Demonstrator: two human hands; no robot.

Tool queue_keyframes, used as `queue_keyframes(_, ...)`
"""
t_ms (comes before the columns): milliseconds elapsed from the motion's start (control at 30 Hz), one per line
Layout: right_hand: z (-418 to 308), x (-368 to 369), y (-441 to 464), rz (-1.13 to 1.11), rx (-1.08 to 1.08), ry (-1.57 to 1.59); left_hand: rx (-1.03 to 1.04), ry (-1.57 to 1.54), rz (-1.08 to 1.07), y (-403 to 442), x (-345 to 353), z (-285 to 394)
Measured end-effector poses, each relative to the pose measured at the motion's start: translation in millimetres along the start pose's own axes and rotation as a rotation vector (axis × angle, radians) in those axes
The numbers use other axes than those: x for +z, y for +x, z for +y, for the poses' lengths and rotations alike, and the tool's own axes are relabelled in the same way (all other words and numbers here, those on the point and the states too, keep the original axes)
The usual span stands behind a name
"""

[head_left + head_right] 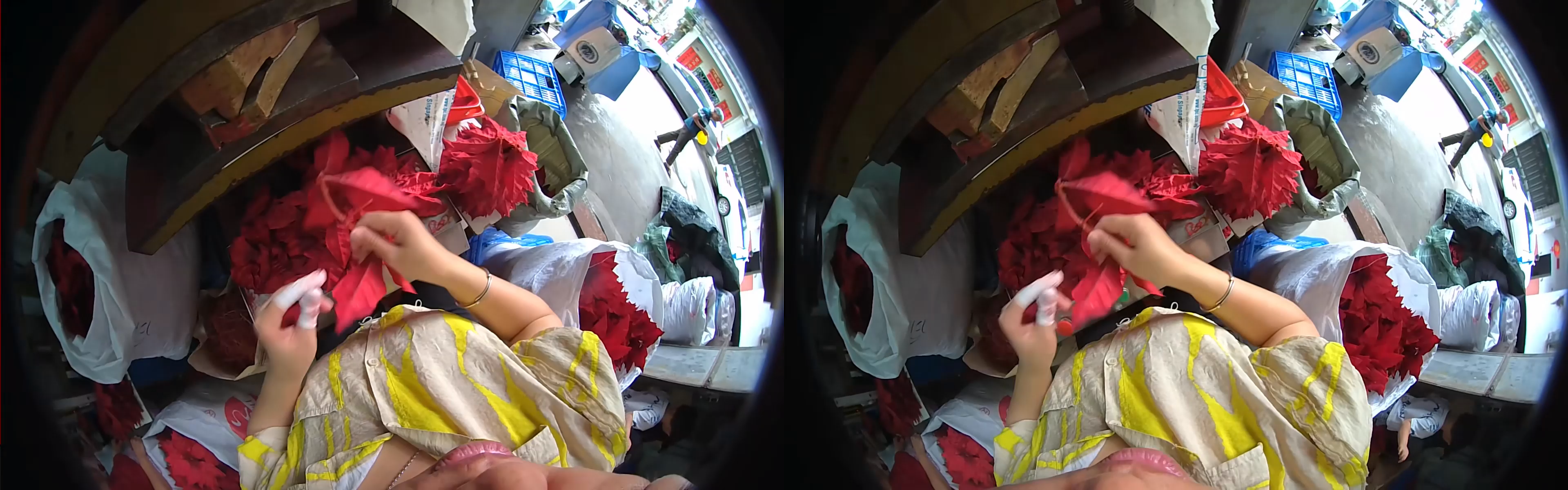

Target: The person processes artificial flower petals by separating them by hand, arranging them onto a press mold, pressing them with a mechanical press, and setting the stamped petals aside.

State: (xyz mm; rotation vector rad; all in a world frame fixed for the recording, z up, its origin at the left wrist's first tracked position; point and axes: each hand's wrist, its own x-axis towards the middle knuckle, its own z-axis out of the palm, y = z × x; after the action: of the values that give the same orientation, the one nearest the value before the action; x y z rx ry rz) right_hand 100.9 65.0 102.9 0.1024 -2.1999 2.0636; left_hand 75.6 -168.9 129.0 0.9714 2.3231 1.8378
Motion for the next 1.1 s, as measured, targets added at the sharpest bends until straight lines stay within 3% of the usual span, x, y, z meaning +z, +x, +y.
queue_keyframes(67,-21,4,-7,-0.142,0.056,-0.179,-0.289,-0.110,-0.059,10,20,-11)
queue_keyframes(100,-5,6,-7,-0.194,-0.093,-0.319,-0.398,-0.196,-0.045,12,28,-19)
queue_keyframes(133,-1,10,-9,-0.226,-0.111,-0.281,-0.525,-0.338,-0.037,14,33,-26)
queue_keyframes(167,1,13,-11,-0.259,-0.130,-0.244,-0.526,-0.338,-0.045,17,36,-28)
queue_keyframes(233,7,16,-19,-0.205,-0.171,-0.240,-0.639,-0.751,0.106,24,42,-28)
queue_keyframes(300,13,13,-26,-0.224,-0.019,-0.129,-0.695,-0.759,0.120,30,35,-31)
queue_keyframes(367,-5,-4,-34,-0.336,0.095,-0.216,-0.571,-0.661,0.157,35,14,-59)
queue_keyframes(433,-13,-21,-35,-0.064,-0.089,-0.314,-0.601,-0.601,0.110,50,0,-37)
queue_keyframes(500,-33,-31,-24,0.174,-0.383,-0.263,-0.685,-0.392,-0.342,52,0,-22)
queue_keyframes(567,-52,-41,-10,0.066,-0.567,-0.359,-0.644,-0.312,-0.522,55,12,-10)
queue_keyframes(633,-51,-30,0,-0.042,-0.549,-0.368,-0.552,-0.324,-0.564,54,21,-5)
queue_keyframes(700,-29,-20,3,-0.213,-0.377,-0.521,-0.509,-0.233,-0.546,51,19,-3)
queue_keyframes(733,-30,-14,-3,-0.315,-0.029,-0.232,-0.459,-0.149,-0.531,51,21,-1)
queue_keyframes(767,-6,-8,-10,-0.310,-0.090,-0.207,-0.548,-0.065,-0.499,51,17,5)
queue_keyframes(833,4,-6,-23,-0.532,0.138,-0.010,-0.442,-0.130,-0.499,39,9,-14)
queue_keyframes(867,7,-12,-26,-0.522,0.144,-0.011,-0.441,-0.134,-0.510,30,2,-23)
queue_keyframes(933,9,-38,-36,-0.320,0.004,-0.504,-0.410,-0.011,-0.462,13,-17,-39)
queue_keyframes(967,-3,-62,-32,-0.019,-0.155,-0.557,-0.500,0.049,-0.370,10,-33,-36)
queue_keyframes(1000,-5,-97,-29,0.268,-0.112,-0.533,-0.480,0.174,-0.231,0,-52,-51)
queue_keyframes(1033,-16,-135,-22,0.482,-0.318,-0.590,-0.473,0.312,-0.091,-5,-67,-52)
queue_keyframes(1067,-12,-173,-16,0.736,-0.374,-0.660,-0.399,0.471,0.026,-14,-82,-64)
queue_keyframes(1100,-15,-206,-5,0.855,-0.515,-0.606,-0.427,0.588,0.106,-25,-98,-79)
